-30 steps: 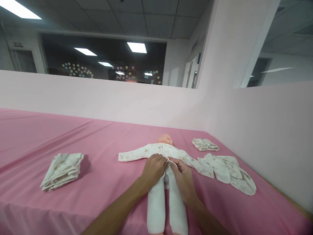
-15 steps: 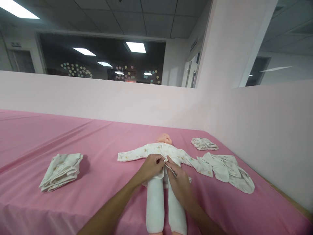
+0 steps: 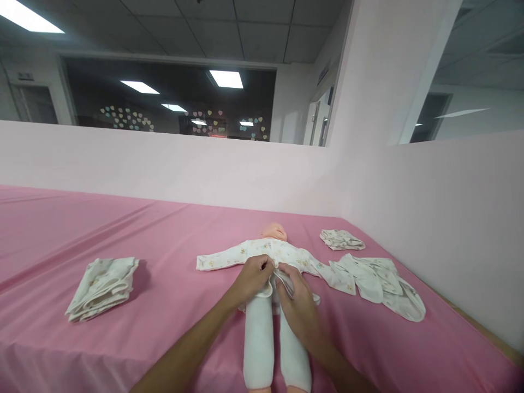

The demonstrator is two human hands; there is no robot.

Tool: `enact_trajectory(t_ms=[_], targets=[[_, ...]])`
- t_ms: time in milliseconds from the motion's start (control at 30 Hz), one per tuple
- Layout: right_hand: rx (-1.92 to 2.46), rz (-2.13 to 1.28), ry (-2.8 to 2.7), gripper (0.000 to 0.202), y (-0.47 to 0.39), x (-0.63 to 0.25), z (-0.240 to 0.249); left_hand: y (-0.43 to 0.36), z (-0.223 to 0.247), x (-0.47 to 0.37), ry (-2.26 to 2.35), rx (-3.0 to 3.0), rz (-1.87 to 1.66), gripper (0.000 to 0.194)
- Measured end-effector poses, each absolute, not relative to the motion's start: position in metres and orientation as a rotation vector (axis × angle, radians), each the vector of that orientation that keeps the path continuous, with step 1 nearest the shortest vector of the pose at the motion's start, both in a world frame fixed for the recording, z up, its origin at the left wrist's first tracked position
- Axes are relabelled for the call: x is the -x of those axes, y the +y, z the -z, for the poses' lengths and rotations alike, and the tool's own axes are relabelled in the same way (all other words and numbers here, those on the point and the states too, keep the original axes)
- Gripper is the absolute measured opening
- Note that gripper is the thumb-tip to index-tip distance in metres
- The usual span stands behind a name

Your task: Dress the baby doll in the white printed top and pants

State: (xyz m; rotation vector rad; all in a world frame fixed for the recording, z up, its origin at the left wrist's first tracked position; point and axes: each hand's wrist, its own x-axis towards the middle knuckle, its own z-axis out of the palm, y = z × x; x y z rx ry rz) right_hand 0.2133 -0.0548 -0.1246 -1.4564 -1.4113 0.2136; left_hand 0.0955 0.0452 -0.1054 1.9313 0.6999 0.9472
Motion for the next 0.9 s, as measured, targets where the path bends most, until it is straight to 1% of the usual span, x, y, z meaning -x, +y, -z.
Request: enact_trajectory(t_ms=[133, 333, 600, 767, 900], targets=[[1.473, -0.165, -1.440, 0.041, -0.0521, -0.2141, 0.1282, 0.0455, 0.1060, -0.0951, 0.725, -2.024, -0.953, 0.025], [1.490, -0.150, -1.468, 0.042, -0.0505, -0.2142, 0.1292, 0.0449, 0.1055, -0.0939, 0.704, -2.033, -0.932, 0.024], [1.444, -0.193, -1.463, 0.034, -0.0517, -0.2165, 0.1274, 0.0500, 0.1063, -0.0902, 0.627, -1.919, -0.834, 0.020], [1.403, -0.196, -1.461, 0.024, -0.0497, -0.2167, 0.1309, 0.0486, 0.1027, -0.0904, 0.653, -1.867, -0.837, 0.019], [1.420, -0.217, -1.427, 0.031, -0.0501, -0.2164, 0.1319, 0.0439, 0.1013, -0.0917, 0.687, -1.877, -0.856, 0.018]])
